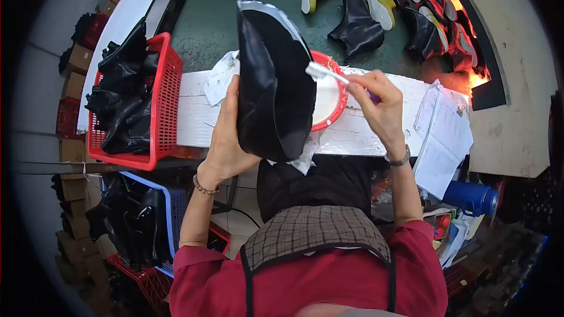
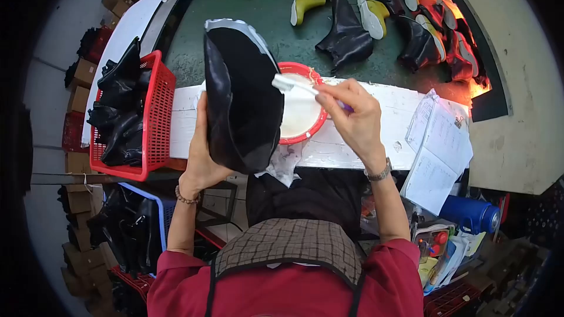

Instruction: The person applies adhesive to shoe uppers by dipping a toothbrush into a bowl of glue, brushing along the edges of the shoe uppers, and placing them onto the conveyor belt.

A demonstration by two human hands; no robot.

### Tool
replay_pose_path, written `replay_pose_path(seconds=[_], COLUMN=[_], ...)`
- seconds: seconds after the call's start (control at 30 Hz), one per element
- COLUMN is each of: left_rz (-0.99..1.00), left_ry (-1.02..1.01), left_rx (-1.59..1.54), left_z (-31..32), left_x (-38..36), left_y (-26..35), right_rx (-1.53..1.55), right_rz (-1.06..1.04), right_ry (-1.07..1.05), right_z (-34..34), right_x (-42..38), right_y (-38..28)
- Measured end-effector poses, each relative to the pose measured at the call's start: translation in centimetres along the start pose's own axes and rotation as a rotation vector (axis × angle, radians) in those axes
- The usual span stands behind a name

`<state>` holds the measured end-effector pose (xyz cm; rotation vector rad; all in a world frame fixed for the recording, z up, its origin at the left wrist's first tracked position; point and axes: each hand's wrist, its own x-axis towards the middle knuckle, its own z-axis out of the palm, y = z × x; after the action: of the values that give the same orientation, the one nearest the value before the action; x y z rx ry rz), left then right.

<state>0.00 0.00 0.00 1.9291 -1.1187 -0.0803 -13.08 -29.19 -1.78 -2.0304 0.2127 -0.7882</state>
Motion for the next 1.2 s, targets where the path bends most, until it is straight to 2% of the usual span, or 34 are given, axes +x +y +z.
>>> replay_pose_path(seconds=[0.07,0.2,0.37,0.43,0.5,0.53,0.57,0.67,1.03,1.2], left_rz=[0.04,0.147,0.215,0.25,0.323,0.409,0.404,0.605,0.72,0.781], left_ry=[-0.081,0.012,0.301,0.333,0.458,0.47,0.466,0.652,0.699,0.732], left_rx=[-0.024,-0.127,-0.075,-0.032,0.06,0.097,0.098,0.135,0.479,0.636], left_z=[-0.1,1.5,1.3,1.4,1.8,1.6,1.8,1.8,1.7,3.2], left_x=[-0.3,0.4,2.4,3.1,3.4,3.6,3.8,3.7,2.6,3.4], left_y=[0.1,0.6,0.9,0.4,-0.8,-1.3,-2.7,-6.3,-11.7,-13.9], right_rx=[-0.072,0.104,0.043,0.116,0.084,0.069,0.056,0.059,0.117,0.118], right_rz=[-0.009,-0.114,-0.158,-0.14,-0.169,-0.186,-0.203,-0.201,-0.134,-0.183], right_ry=[0.071,0.094,0.061,0.033,0.03,0.01,-0.012,-0.024,-0.013,-0.044], right_z=[0.0,-0.7,-0.3,-0.1,-0.1,-0.2,-0.2,0.0,0.6,1.2], right_x=[1.4,3.4,0.6,-0.4,-1.0,-1.2,-1.4,-2.1,-4.2,-3.9], right_y=[-0.5,-0.2,-1.1,-1.4,-1.6,-1.9,-2.1,-2.9,-6.7,-8.1])
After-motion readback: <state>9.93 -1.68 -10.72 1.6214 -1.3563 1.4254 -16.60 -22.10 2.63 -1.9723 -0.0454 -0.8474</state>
